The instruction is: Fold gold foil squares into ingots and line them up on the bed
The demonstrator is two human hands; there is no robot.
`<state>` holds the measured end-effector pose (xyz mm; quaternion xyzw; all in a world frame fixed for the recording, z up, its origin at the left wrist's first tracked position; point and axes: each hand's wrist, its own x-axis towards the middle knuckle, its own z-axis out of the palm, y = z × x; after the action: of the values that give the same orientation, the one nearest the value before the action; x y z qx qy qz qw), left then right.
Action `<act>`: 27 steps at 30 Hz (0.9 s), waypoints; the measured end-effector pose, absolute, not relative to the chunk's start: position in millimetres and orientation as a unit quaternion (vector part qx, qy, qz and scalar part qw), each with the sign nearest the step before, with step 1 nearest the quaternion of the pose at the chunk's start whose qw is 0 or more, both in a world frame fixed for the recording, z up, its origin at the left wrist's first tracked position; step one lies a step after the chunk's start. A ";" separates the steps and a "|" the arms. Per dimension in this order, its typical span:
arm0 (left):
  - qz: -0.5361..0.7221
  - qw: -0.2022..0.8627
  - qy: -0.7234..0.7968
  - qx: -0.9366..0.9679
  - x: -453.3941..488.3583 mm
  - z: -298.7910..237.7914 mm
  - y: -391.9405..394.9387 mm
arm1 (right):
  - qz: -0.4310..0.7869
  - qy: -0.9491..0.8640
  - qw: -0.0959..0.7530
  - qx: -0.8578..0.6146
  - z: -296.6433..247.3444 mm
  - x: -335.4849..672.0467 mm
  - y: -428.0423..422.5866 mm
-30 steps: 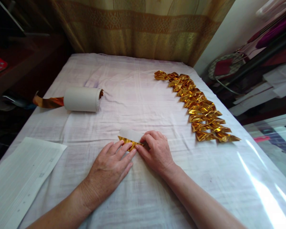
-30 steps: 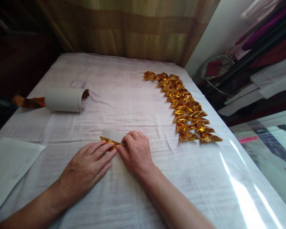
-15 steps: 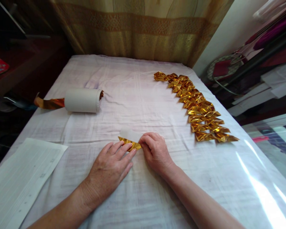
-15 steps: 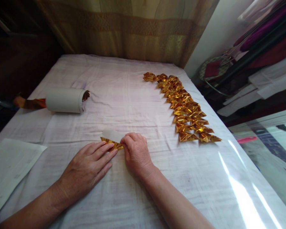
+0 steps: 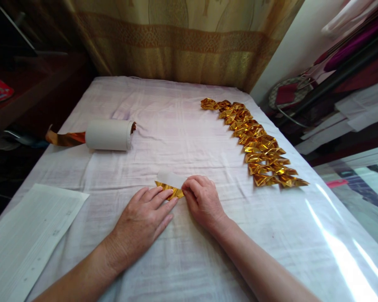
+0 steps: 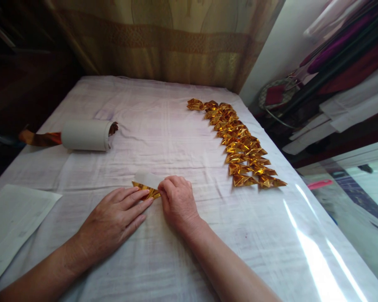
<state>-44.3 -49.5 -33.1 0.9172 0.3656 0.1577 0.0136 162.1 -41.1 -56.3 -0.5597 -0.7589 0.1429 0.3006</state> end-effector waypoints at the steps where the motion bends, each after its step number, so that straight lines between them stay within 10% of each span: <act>1: 0.163 0.019 0.363 0.917 -45.6 -33.1 -48.7 | 0.144 -0.759 0.302 -0.558 -56.4 162.5 -41.0; 27: 0.215 0.025 0.401 0.890 -69.6 -49.2 -22.0 | 0.076 -0.815 0.258 -0.514 -42.8 159.7 -51.1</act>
<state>-69.6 -22.0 -49.2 0.8899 0.4014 0.2152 0.0245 159.7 -51.1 -42.8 -0.5136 -0.8148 0.0758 0.2581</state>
